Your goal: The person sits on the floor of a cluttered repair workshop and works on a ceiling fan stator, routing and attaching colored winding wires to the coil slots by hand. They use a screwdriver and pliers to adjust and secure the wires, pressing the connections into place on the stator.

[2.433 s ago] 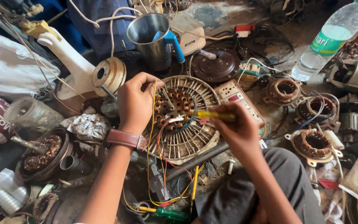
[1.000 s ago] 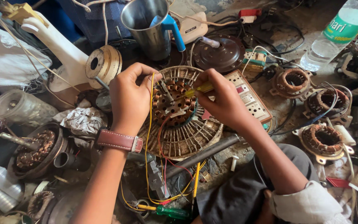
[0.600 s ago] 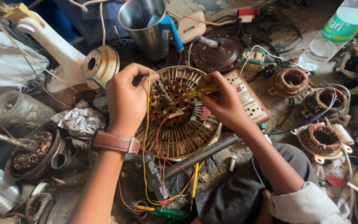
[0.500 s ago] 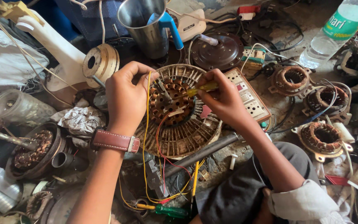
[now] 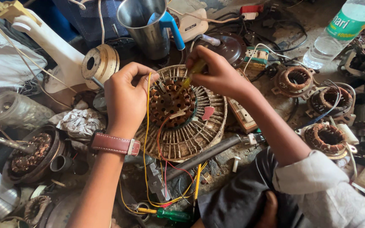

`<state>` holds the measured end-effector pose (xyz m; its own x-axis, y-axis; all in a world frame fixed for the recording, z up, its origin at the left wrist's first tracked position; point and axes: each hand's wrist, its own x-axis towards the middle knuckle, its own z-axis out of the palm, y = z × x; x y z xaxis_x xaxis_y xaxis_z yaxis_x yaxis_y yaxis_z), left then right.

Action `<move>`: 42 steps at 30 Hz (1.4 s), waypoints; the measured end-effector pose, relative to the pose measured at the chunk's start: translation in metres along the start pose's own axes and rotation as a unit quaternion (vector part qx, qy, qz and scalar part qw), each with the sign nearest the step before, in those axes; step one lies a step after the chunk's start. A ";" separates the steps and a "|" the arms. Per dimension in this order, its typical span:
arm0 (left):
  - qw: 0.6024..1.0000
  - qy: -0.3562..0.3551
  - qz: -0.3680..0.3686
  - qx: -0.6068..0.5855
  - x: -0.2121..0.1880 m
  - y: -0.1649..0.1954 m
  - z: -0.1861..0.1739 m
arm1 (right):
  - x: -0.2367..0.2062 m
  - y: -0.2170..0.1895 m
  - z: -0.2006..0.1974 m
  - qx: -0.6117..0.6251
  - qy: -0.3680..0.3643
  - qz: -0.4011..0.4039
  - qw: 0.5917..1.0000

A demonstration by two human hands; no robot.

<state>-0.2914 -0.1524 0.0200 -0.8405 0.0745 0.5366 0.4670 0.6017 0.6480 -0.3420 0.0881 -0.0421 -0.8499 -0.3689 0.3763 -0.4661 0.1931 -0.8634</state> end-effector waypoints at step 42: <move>0.994 -0.002 0.068 -0.080 -0.011 -0.009 -0.007 | -0.065 -0.044 0.122 -0.254 0.315 0.044 0.914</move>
<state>-0.2846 -0.1640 0.0121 -0.7671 0.1500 0.6238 0.6143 0.4519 0.6468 -0.2359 -0.0075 -0.0700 -0.7883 0.2339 0.5691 -0.3067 0.6525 -0.6930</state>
